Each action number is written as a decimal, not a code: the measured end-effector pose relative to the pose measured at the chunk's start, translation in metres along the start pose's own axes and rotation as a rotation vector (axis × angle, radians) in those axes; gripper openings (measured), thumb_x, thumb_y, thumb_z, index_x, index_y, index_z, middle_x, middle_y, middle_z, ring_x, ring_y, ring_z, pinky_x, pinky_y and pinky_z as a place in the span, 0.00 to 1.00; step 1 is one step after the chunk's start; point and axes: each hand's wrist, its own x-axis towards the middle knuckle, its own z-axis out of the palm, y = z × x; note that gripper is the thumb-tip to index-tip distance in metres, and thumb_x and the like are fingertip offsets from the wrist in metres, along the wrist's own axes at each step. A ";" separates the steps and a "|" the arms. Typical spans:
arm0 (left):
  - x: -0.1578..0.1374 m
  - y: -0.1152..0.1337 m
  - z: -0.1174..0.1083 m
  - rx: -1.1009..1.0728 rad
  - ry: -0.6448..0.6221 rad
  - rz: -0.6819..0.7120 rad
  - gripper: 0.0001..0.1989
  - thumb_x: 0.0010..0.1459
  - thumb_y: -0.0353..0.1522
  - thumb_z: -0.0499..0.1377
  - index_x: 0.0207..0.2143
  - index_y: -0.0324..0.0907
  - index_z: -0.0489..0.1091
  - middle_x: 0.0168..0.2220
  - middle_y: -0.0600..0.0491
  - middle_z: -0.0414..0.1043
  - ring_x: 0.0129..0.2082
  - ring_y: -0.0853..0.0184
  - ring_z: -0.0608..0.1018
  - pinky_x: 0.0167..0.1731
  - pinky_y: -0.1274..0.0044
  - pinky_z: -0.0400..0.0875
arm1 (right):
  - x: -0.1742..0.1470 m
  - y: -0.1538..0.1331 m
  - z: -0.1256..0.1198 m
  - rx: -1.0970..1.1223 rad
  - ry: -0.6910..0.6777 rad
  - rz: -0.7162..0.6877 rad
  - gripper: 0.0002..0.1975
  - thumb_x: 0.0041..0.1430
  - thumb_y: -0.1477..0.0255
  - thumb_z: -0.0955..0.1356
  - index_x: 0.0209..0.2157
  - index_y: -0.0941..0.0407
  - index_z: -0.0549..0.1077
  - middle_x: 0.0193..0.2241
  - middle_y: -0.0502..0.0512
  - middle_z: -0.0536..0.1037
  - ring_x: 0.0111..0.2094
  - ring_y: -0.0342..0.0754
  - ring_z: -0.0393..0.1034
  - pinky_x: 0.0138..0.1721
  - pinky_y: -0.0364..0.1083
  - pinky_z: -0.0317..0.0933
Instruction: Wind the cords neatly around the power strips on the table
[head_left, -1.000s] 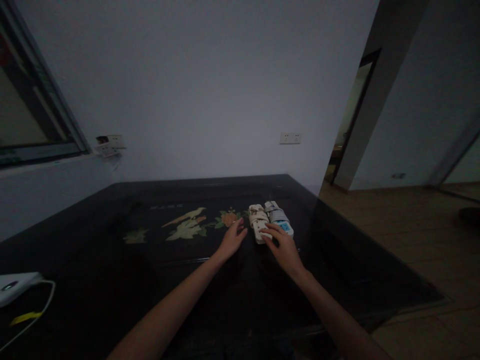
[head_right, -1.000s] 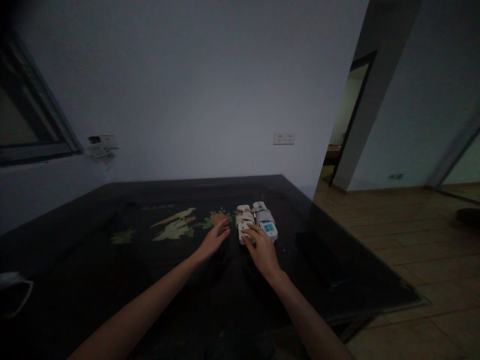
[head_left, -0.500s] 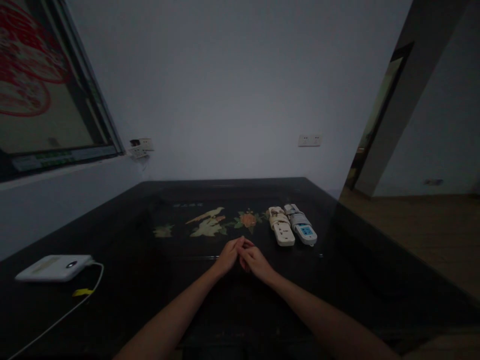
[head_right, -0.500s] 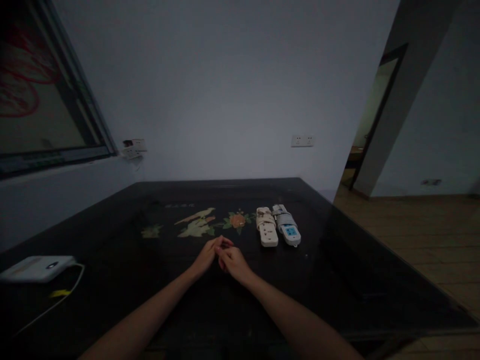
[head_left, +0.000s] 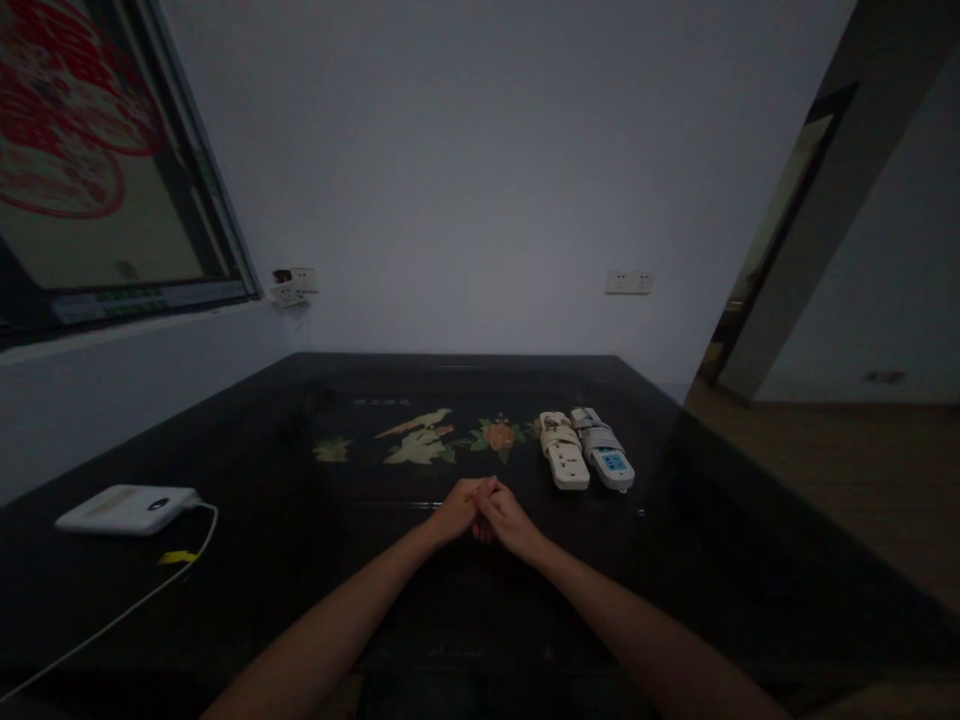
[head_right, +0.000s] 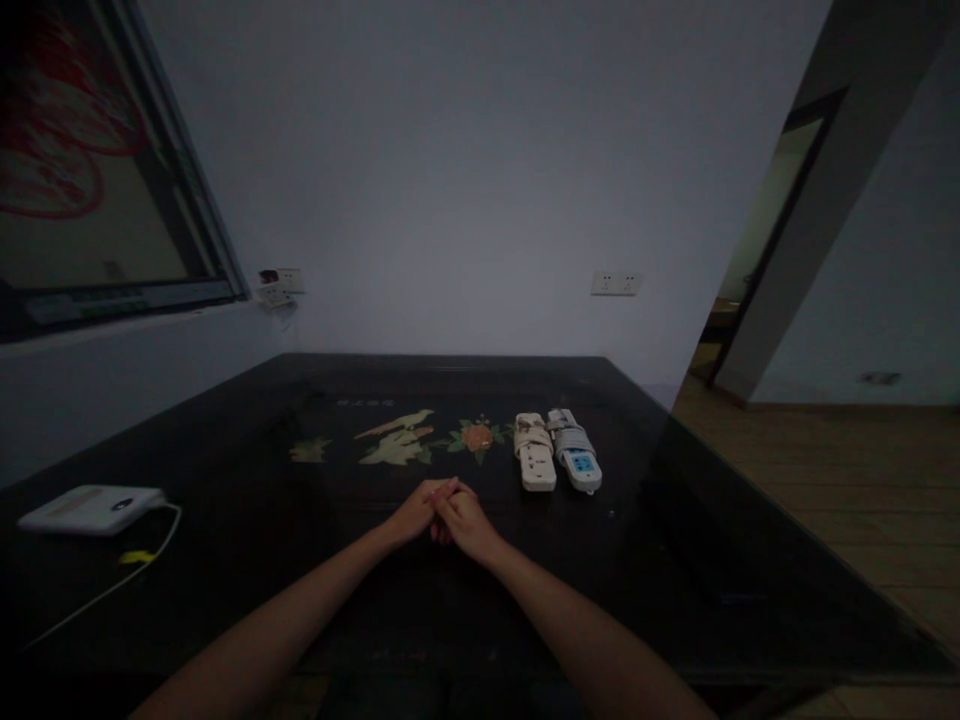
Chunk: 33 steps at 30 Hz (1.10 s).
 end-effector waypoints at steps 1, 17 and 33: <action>0.000 0.000 0.000 0.002 -0.003 0.002 0.32 0.58 0.54 0.47 0.36 0.33 0.70 0.15 0.54 0.69 0.12 0.70 0.71 0.11 0.82 0.61 | 0.000 0.000 0.000 -0.005 0.000 -0.002 0.38 0.53 0.39 0.53 0.14 0.58 0.67 0.10 0.49 0.64 0.13 0.39 0.58 0.19 0.40 0.55; -0.004 0.004 -0.003 0.052 -0.026 0.005 0.29 0.61 0.50 0.46 0.38 0.34 0.72 0.16 0.54 0.69 0.13 0.70 0.72 0.12 0.82 0.62 | -0.003 -0.003 0.002 -0.058 -0.023 -0.010 0.38 0.54 0.39 0.51 0.14 0.56 0.66 0.11 0.49 0.64 0.14 0.41 0.60 0.23 0.43 0.58; -0.008 0.011 -0.003 0.065 -0.039 0.007 0.29 0.61 0.50 0.46 0.40 0.35 0.72 0.16 0.54 0.69 0.13 0.70 0.72 0.11 0.83 0.62 | -0.005 -0.005 0.001 -0.078 -0.051 0.001 0.38 0.54 0.39 0.51 0.15 0.56 0.67 0.12 0.50 0.65 0.15 0.42 0.60 0.20 0.43 0.56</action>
